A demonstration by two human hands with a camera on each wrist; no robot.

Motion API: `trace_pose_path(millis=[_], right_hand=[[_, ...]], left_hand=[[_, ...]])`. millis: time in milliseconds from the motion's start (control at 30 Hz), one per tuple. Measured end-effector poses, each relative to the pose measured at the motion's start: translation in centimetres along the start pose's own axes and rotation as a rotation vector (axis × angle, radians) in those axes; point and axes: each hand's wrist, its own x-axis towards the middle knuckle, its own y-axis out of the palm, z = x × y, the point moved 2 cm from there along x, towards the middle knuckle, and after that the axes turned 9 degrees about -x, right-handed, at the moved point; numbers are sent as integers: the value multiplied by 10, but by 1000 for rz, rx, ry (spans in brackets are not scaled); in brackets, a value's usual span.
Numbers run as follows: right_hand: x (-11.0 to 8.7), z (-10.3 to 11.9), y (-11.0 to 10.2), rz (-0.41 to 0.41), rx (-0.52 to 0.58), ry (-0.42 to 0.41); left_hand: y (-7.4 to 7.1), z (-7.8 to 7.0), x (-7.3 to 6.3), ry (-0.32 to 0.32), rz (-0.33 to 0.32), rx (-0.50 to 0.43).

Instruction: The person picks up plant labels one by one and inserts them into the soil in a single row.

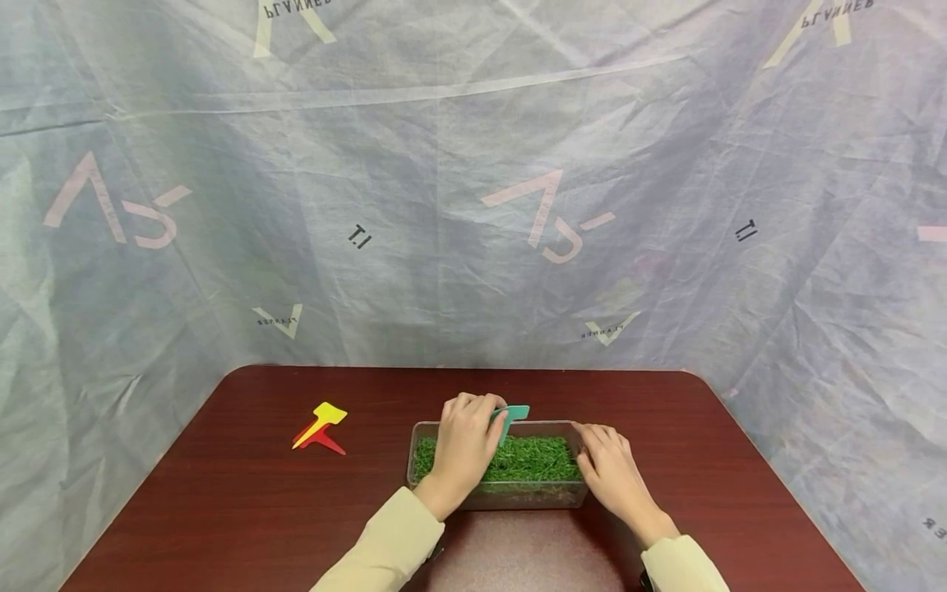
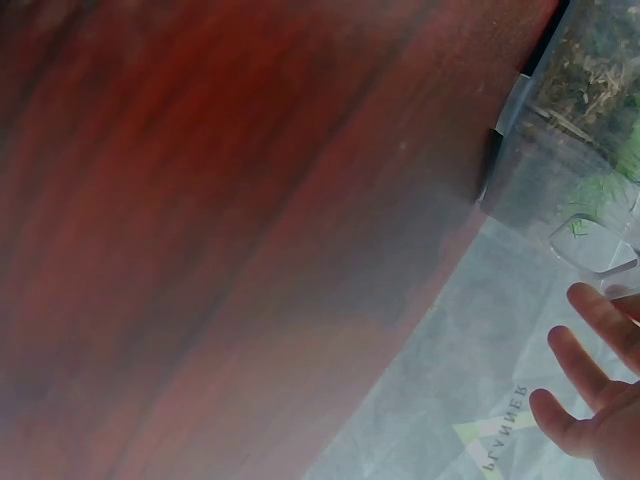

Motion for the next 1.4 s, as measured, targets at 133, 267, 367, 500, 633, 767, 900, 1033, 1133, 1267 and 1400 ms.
trace_pose_path(millis=[133,267,367,500,633,767,900,1033,1133,1267,1400], right_hand=[[-1,0,0,5,1,5],[-2,-1,0,8,1,7],[-2,0,0,10,2,7],[-2,0,0,1,8,8],[-2,0,0,-5,20,6],[-2,0,0,-14,13,-2],[-2,0,1,-16,4,-6],[-2,0,1,-3,6,-1],[-2,-1,2,4,11,1],[-2,-1,2,6,8,3],[-2,-1,2,16,5,5]], left_hand=[[8,-7,0,-5,12,-13],[14,-14,-1,-14,27,-31],[19,-18,-2,-20,26,-38],[26,-23,-3,-10,14,-43],[32,-27,-5,0,12,-45],[37,-31,-7,-1,12,-44],[41,-33,-10,-4,24,-45],[45,-33,-12,-1,36,-40],[47,-33,-13,2,42,-40],[50,-33,-14,-6,62,-43],[54,-33,-16,-10,76,-48]])
